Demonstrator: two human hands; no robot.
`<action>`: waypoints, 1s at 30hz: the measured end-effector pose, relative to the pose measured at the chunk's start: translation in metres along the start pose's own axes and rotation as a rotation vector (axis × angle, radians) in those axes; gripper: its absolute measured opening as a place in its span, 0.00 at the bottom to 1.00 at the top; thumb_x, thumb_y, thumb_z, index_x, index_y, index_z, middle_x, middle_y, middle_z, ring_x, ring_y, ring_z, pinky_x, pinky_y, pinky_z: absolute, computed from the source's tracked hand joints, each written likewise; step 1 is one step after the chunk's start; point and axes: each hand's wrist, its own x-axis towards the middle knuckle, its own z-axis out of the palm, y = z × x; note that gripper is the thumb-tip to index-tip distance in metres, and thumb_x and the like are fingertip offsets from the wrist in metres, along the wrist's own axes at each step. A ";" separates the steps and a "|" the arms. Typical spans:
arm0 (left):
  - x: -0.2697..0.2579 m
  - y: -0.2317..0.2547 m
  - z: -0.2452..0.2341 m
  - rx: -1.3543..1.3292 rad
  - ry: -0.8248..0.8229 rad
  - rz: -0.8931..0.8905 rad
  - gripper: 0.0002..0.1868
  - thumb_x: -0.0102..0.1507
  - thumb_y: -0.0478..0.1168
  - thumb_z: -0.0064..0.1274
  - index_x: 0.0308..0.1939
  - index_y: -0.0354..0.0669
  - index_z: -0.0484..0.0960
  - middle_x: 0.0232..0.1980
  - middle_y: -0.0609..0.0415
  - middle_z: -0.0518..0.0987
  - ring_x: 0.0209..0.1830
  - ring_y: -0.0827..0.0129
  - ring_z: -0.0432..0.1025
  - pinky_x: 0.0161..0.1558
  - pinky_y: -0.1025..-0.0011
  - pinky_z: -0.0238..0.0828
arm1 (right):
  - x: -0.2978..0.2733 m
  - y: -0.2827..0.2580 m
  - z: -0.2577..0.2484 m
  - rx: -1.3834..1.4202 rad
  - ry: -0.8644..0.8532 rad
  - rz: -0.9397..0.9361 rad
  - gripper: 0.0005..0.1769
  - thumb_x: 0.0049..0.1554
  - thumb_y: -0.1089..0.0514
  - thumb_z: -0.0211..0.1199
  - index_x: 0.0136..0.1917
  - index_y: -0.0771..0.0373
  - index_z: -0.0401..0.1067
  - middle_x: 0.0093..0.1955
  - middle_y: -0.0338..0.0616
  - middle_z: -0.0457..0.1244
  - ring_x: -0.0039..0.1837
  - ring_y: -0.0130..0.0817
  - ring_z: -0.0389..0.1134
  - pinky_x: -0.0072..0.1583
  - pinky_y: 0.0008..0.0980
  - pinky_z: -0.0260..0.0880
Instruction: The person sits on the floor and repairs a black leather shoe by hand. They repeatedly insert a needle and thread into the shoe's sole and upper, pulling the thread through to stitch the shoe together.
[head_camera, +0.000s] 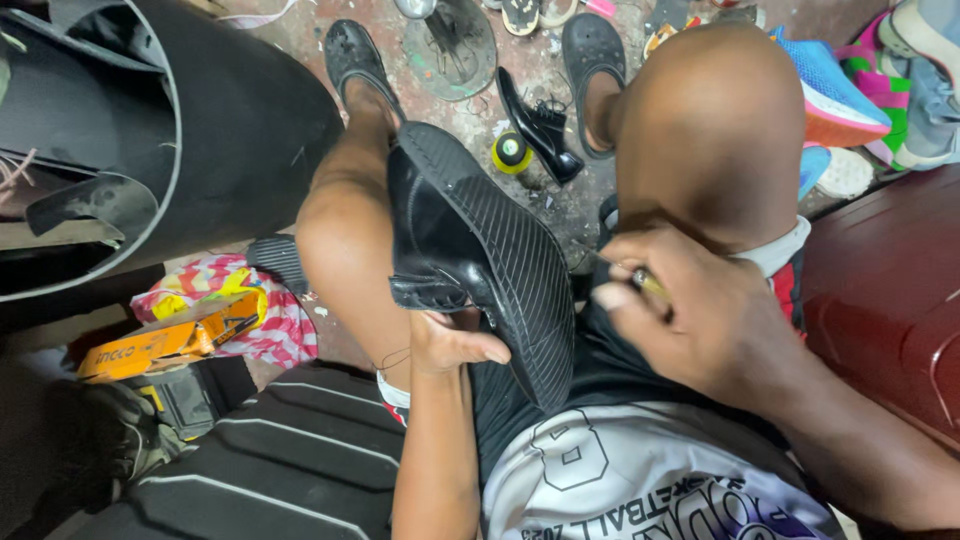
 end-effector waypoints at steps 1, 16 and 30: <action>-0.001 0.001 0.001 0.025 0.000 0.014 0.54 0.42 0.33 0.83 0.70 0.32 0.72 0.67 0.46 0.76 0.71 0.58 0.70 0.73 0.57 0.67 | -0.004 0.004 -0.004 -0.001 -0.006 0.038 0.11 0.58 0.64 0.60 0.56 0.66 0.71 0.50 0.48 0.68 0.52 0.47 0.71 0.52 0.40 0.70; -0.004 0.013 0.017 0.264 -0.032 -0.035 0.48 0.43 0.34 0.82 0.65 0.33 0.76 0.60 0.49 0.79 0.62 0.63 0.74 0.66 0.62 0.72 | -0.027 0.003 0.003 0.331 -0.196 0.007 0.19 0.55 0.68 0.61 0.59 0.62 0.78 0.34 0.43 0.63 0.31 0.31 0.64 0.34 0.31 0.63; -0.006 0.017 0.027 0.429 -0.057 -0.021 0.43 0.44 0.34 0.81 0.61 0.32 0.77 0.60 0.51 0.81 0.58 0.67 0.75 0.65 0.65 0.73 | -0.026 -0.005 -0.009 0.266 -0.205 -0.009 0.23 0.52 0.71 0.61 0.61 0.62 0.76 0.35 0.45 0.62 0.31 0.34 0.65 0.34 0.34 0.65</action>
